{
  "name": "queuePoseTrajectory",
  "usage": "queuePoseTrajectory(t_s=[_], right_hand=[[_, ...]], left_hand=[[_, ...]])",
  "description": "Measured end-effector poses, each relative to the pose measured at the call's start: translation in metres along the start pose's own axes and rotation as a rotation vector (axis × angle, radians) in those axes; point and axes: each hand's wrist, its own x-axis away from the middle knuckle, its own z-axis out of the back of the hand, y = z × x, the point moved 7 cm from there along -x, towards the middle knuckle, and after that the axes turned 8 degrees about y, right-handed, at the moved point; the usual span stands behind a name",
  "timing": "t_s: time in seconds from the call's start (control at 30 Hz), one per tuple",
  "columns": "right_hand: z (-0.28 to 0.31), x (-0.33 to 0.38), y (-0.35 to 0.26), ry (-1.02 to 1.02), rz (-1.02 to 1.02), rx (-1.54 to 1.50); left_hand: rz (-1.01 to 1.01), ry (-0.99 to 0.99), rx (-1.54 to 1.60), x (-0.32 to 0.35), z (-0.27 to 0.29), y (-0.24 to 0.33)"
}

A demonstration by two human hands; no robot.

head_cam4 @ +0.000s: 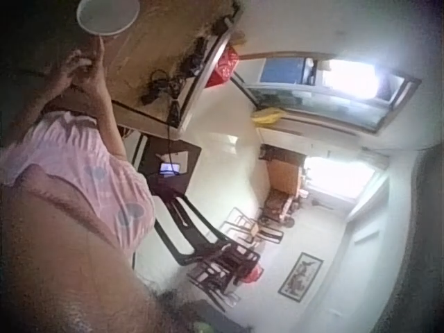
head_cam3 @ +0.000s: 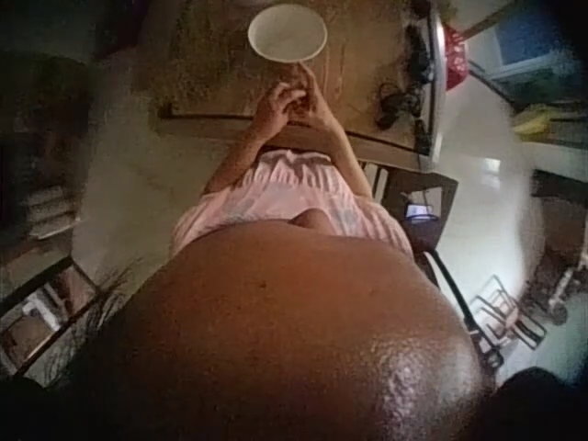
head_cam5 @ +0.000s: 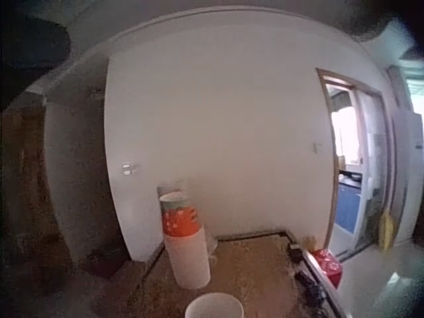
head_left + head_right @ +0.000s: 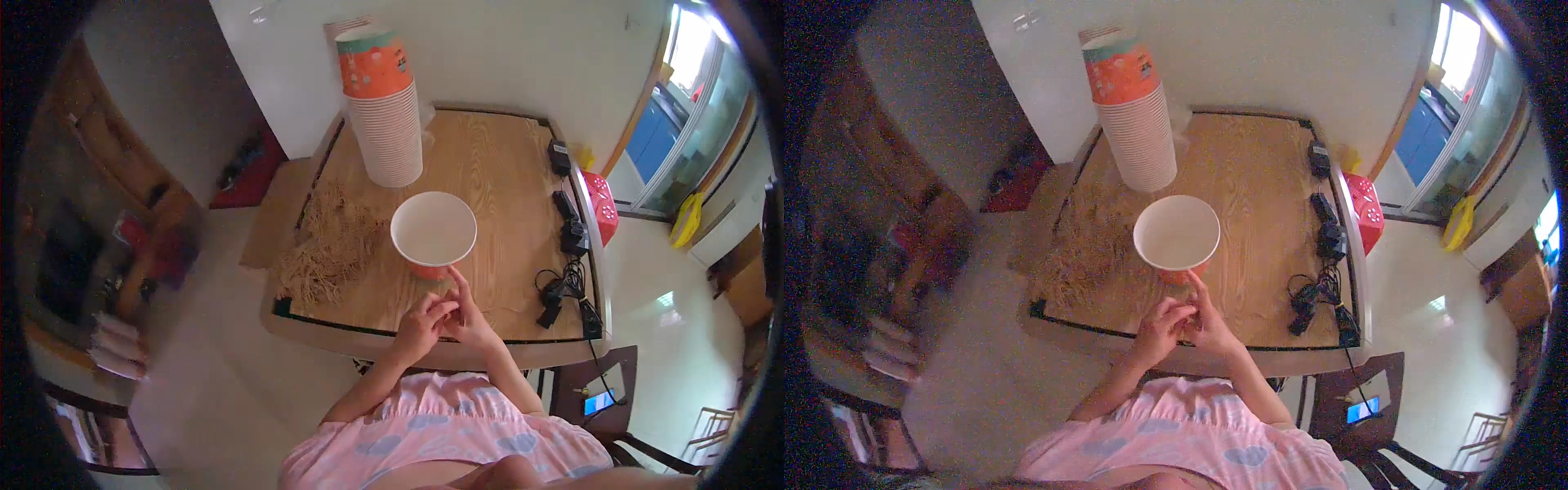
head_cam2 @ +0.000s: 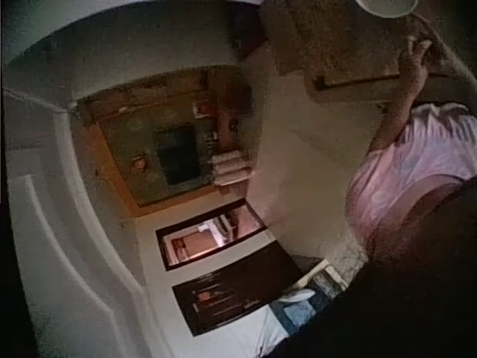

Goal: Manually assembling or packaging paper cups with filler material.

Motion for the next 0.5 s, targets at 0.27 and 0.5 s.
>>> queuePoseTrajectory(t_s=[0.27,0.5], right_hand=[[-0.009,0.005,-0.002,-0.163,-0.049,0.003],[0.002,0.008,-0.003,-0.095,-0.194,-0.001]], left_hand=[[-0.013,-0.061,0.139,0.006,-0.008,-0.013],[0.591,0.039,0.684,0.021,-0.026,-0.061]])
